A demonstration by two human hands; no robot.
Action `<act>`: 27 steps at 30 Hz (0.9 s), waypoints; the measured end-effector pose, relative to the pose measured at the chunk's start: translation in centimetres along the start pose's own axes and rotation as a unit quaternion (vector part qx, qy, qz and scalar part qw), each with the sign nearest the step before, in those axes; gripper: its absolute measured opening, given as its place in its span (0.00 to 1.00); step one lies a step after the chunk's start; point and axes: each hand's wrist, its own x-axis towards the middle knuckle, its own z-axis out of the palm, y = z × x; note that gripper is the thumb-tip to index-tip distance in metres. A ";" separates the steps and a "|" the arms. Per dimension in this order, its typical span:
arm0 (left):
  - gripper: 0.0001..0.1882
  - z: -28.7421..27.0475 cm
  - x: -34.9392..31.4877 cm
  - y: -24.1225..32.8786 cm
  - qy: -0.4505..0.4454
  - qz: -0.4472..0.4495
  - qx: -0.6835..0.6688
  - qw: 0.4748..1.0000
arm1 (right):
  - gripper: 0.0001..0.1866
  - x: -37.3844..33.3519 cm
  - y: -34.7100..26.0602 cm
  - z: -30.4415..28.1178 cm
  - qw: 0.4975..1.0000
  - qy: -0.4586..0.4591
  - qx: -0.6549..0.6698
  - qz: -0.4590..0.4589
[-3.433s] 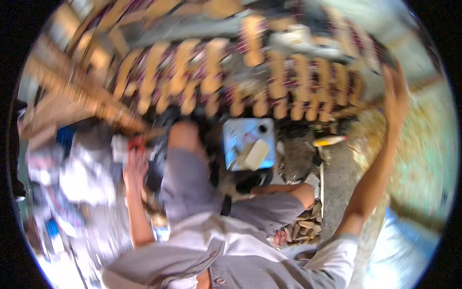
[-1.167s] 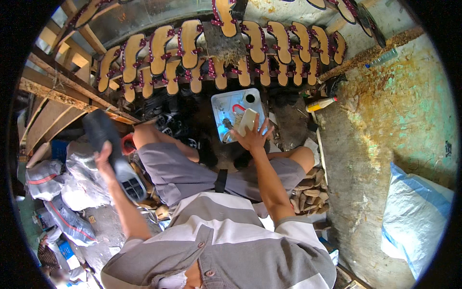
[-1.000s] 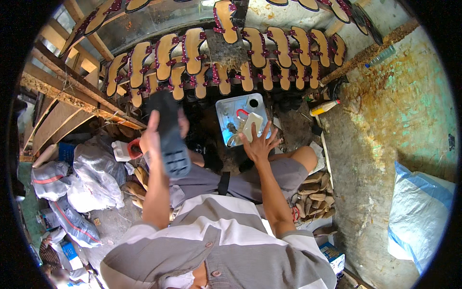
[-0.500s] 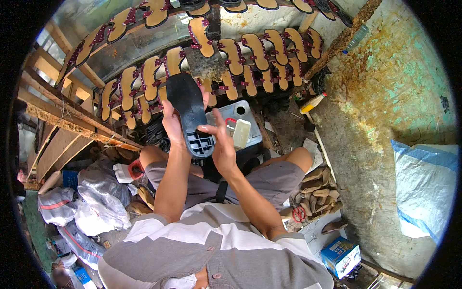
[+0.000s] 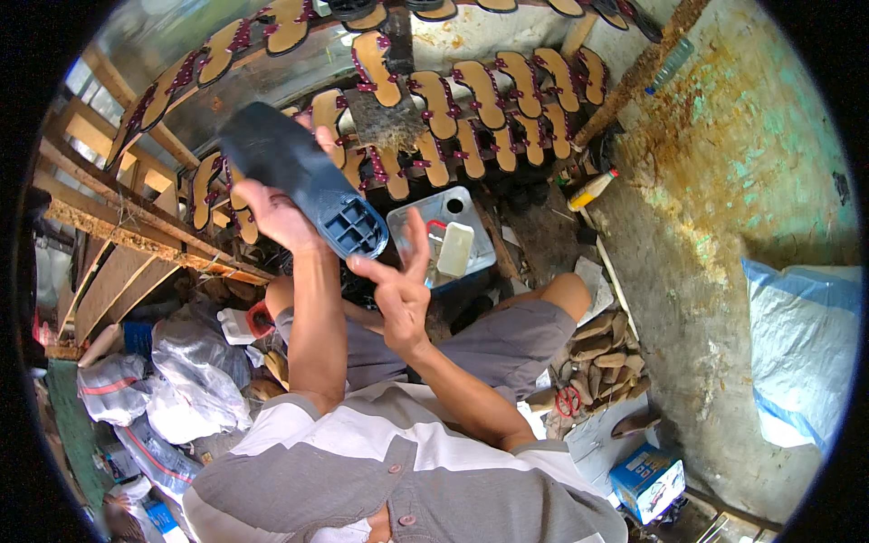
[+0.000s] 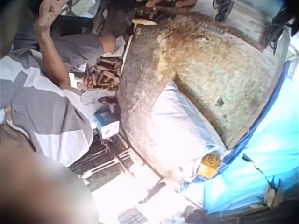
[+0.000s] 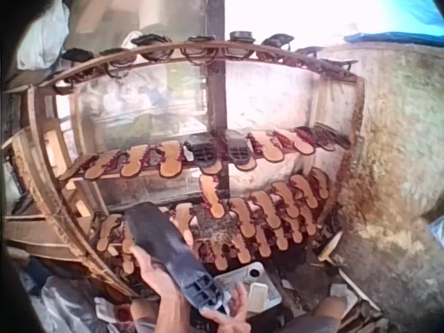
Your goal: The person sits on the floor and repeatedly picks up black sandals from a nearby pile. Using a small rectangular block, they rub the soles of the sandals, then place them on a wooden rack. The person continues this cycle of picking, polishing, and placing throughout the clip.
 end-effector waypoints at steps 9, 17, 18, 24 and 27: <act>0.45 -2.2 -10.2 5.0 0.221 -0.501 -0.079 0.833 | 0.35 8.3 3.0 -8.3 0.922 -0.256 0.039 0.287; 0.45 -1.2 -10.6 5.1 0.161 -0.374 -0.046 0.912 | 0.29 8.1 4.0 -10.5 0.913 -0.266 -0.305 -0.038; 0.46 -0.9 -10.3 5.2 0.164 -0.365 -0.018 0.916 | 0.28 8.4 3.9 -10.5 0.915 -0.248 -0.312 -0.062; 0.46 -0.3 -9.8 4.3 0.084 -0.414 -0.063 0.904 | 0.31 8.6 4.3 -9.2 0.934 -0.225 -0.278 0.005; 0.47 -0.8 -9.8 4.2 0.084 -0.408 -0.060 0.907 | 0.22 6.3 4.3 -8.1 0.935 -0.164 -0.312 -0.043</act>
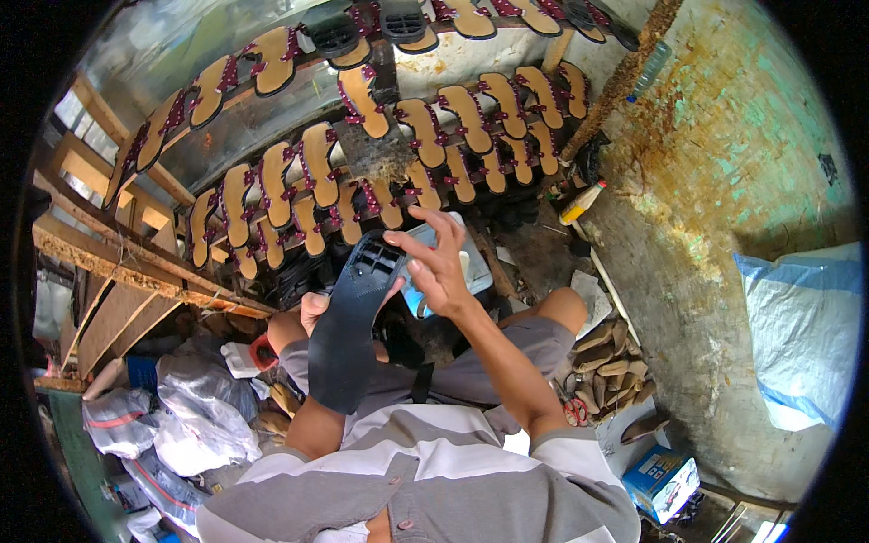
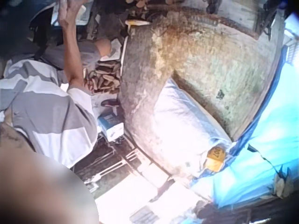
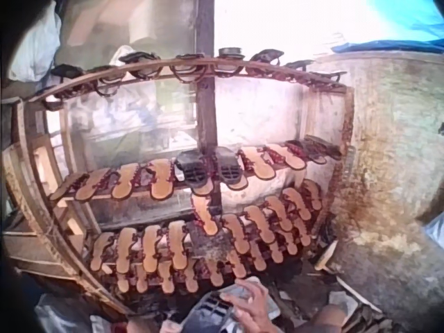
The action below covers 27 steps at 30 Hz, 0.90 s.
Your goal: The person sits on the floor and repeatedly picks up black sandals from a nearby pile. Using a small rectangular block, they rub the soles of the sandals, then place them on a wooden rack. The person continues this cycle of picking, polishing, and placing throughout the clip.
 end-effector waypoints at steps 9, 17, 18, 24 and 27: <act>0.44 -1.5 0.0 0.2 0.015 -0.003 -0.040 0.999 | 0.35 -4.2 -4.8 2.0 0.979 0.068 -0.180 -0.069; 0.43 -0.8 0.4 -0.5 0.051 0.031 -0.006 0.998 | 0.34 -1.8 -6.4 -0.1 0.968 -0.056 -0.242 0.024; 0.43 -0.8 0.3 -0.6 0.045 0.022 0.004 0.999 | 0.36 -1.4 -6.7 -0.1 0.960 -0.052 -0.267 -0.068; 0.45 -1.2 -0.1 -0.6 0.008 -0.010 0.005 1.000 | 0.36 0.4 -6.8 -0.5 0.923 -0.074 -0.376 0.030; 0.45 -1.3 -0.1 -0.3 0.061 0.054 0.005 0.997 | 0.40 0.4 -6.7 -0.3 0.934 -0.014 -0.356 -0.041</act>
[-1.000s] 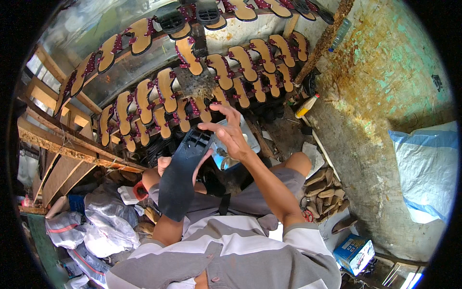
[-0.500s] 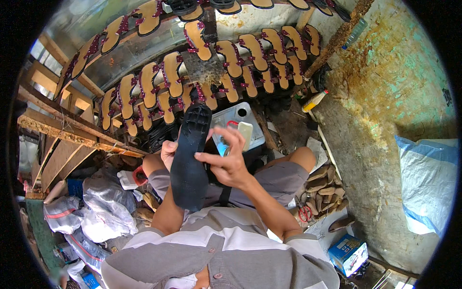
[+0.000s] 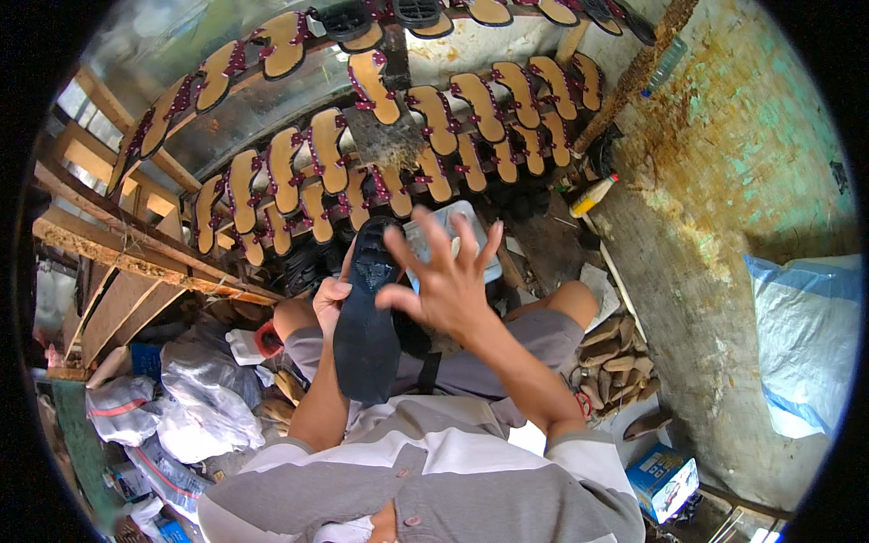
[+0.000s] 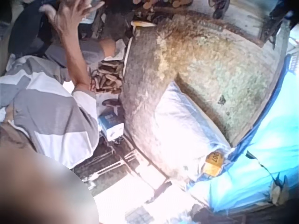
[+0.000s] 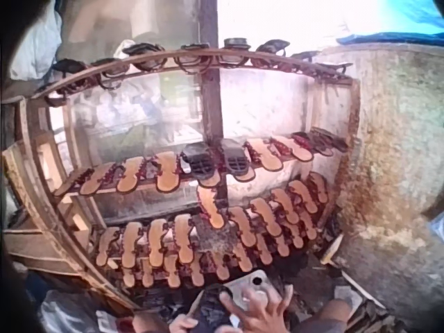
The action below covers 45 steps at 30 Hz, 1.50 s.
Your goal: The person sits on the floor and repeatedly picks up black sandals from a nearby pile. Using a small rectangular block, they rub the soles of the sandals, then place them on a wooden rack. The person continues this cycle of picking, polishing, and placing throughout the clip.
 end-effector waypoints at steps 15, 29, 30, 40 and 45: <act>0.32 -7.6 -2.5 1.2 0.192 -0.130 0.369 0.900 | 0.44 -8.6 5.9 9.8 0.662 -0.346 0.608 0.270; 0.27 -7.8 -0.5 1.0 0.158 -0.039 0.453 0.877 | 0.40 -15.3 9.4 12.5 0.748 -0.397 0.269 0.458; 0.28 -7.3 -0.5 0.9 0.141 -0.042 0.481 0.864 | 0.42 -13.5 9.3 11.8 0.634 -0.314 0.476 0.523; 0.29 -3.0 -1.2 -0.2 0.040 -0.031 0.485 0.873 | 0.33 -6.8 1.5 5.4 0.838 -0.009 0.508 0.199; 0.30 -1.8 -1.9 0.2 0.022 -0.051 0.479 0.876 | 0.27 -6.0 2.6 5.3 0.924 -0.030 0.360 0.125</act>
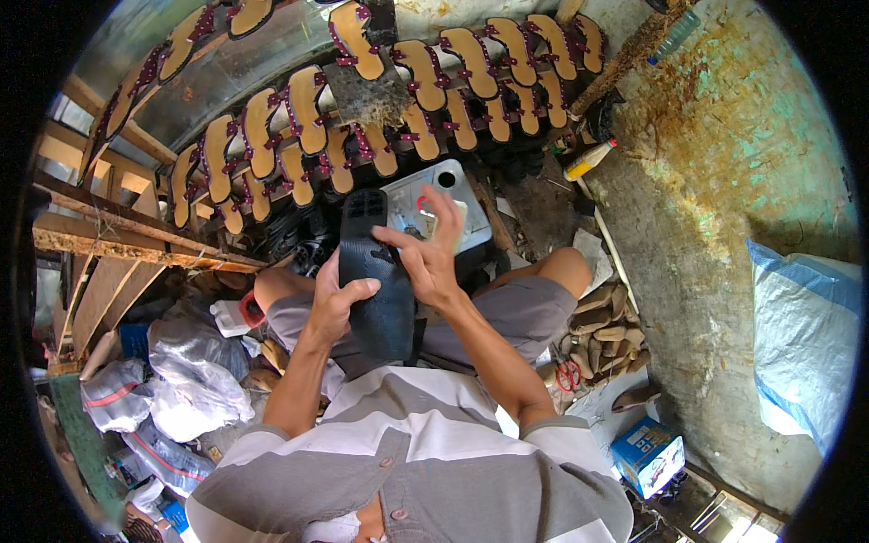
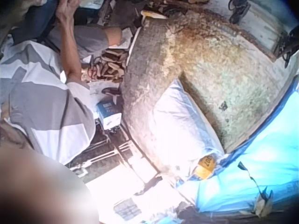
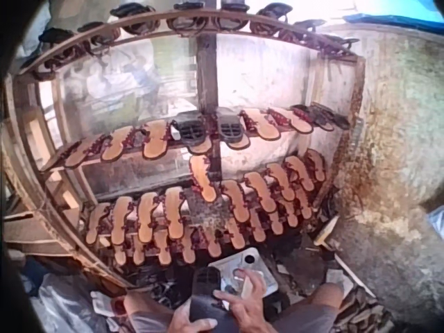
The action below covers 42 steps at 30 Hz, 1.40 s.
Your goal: The person sits on the floor and repeatedly picks up black sandals from a nearby pile. Using a small rectangular block, they rub the soles of the sandals, then place them on a wooden rack. The person continues this cycle of picking, polishing, and placing throughout the clip.
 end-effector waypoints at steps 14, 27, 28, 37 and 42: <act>0.27 1.6 1.5 2.4 0.069 0.020 -0.037 0.997 | 0.28 -1.6 -1.7 0.7 0.920 0.028 0.373 0.118; 0.25 1.6 2.9 3.1 0.162 0.053 -0.072 0.983 | 0.22 -3.5 -2.5 0.2 0.934 0.038 0.343 0.090; 0.25 1.5 2.9 3.1 0.172 0.053 -0.067 0.981 | 0.21 -3.6 -2.5 0.1 0.934 0.037 0.343 0.093; 0.26 2.0 2.9 0.9 0.320 0.220 -0.022 0.921 | 0.20 -4.3 -2.5 0.8 0.881 0.053 0.462 0.093; 0.36 3.5 0.5 -2.8 0.129 0.375 0.075 0.915 | 0.63 -0.7 -2.3 -0.5 0.722 0.029 0.597 0.348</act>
